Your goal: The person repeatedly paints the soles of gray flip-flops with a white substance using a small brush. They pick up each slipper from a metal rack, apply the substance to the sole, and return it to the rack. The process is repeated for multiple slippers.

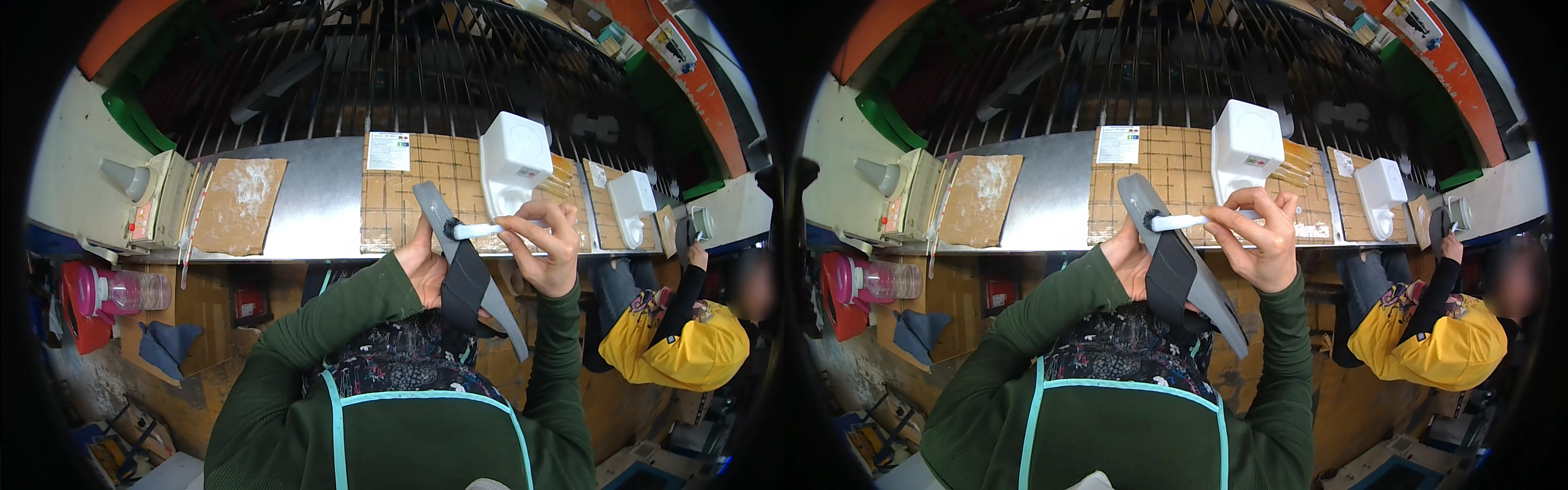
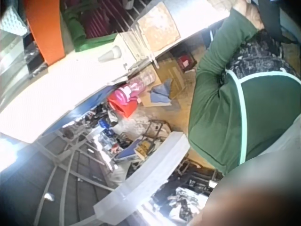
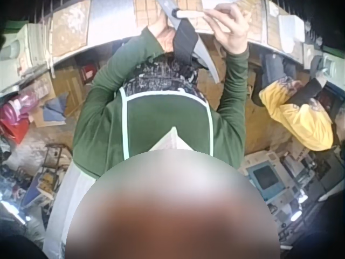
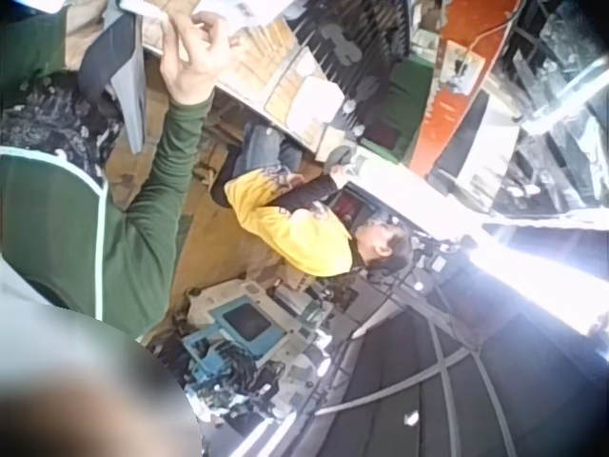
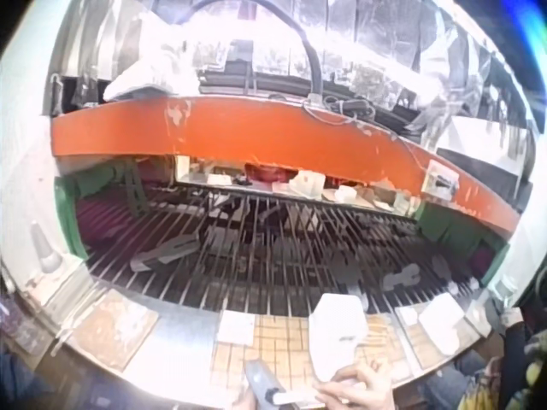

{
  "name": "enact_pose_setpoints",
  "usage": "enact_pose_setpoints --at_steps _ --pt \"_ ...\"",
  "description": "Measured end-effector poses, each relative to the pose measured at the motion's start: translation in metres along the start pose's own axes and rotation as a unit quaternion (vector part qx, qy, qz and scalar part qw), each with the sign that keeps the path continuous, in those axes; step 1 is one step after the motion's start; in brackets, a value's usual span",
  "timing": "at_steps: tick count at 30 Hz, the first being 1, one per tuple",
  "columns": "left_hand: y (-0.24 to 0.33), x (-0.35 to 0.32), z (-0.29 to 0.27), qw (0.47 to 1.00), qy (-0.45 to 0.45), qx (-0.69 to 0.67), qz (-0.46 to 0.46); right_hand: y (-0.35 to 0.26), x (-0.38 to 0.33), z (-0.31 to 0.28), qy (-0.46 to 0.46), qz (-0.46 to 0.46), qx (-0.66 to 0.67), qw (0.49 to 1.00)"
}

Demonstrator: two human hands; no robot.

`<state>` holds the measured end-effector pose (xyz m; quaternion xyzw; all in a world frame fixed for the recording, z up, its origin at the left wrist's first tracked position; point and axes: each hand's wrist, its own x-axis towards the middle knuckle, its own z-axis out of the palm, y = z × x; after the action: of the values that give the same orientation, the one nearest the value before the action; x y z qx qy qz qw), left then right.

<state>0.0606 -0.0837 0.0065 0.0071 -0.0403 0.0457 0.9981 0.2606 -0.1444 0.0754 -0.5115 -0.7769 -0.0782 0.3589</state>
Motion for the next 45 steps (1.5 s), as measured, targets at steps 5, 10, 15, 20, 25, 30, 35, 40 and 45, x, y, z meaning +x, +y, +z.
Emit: enact_pose_setpoints --at_steps 5,10,15,20,25,30,35,40,45 --pt "-0.001 -0.002 0.004 0.960 0.229 0.162 0.013 0.000 -0.005 0.001 -0.001 0.003 0.005 1.000" --pt "0.004 -0.003 -0.015 0.998 0.063 0.012 0.002 -0.002 -0.011 0.000 -0.013 0.018 -0.001 1.000" --pt "0.005 -0.004 -0.031 0.997 -0.051 -0.056 -0.001 -0.003 -0.015 -0.001 -0.007 0.017 -0.014 1.000" --pt "0.005 -0.007 -0.032 0.999 0.020 -0.028 -0.002 0.000 -0.017 -0.007 -0.031 0.009 -0.004 0.999" --pt "0.002 -0.003 -0.041 0.999 0.002 -0.026 -0.018 0.011 -0.010 -0.011 -0.036 0.033 0.068 0.996" --pt "-0.004 -0.002 -0.037 0.999 0.012 -0.014 -0.033 0.011 -0.002 0.002 0.021 0.054 0.030 0.998" --pt "-0.006 -0.004 -0.020 0.981 0.161 0.108 -0.006 0.010 0.004 0.003 0.007 0.022 0.013 1.000" --pt "-0.007 -0.001 -0.018 0.973 0.197 0.122 -0.003 0.010 0.001 0.000 -0.030 0.020 0.020 0.999" --pt "-0.007 0.000 -0.018 0.974 0.180 0.137 0.011 0.012 -0.001 0.000 -0.028 0.004 0.017 0.999"
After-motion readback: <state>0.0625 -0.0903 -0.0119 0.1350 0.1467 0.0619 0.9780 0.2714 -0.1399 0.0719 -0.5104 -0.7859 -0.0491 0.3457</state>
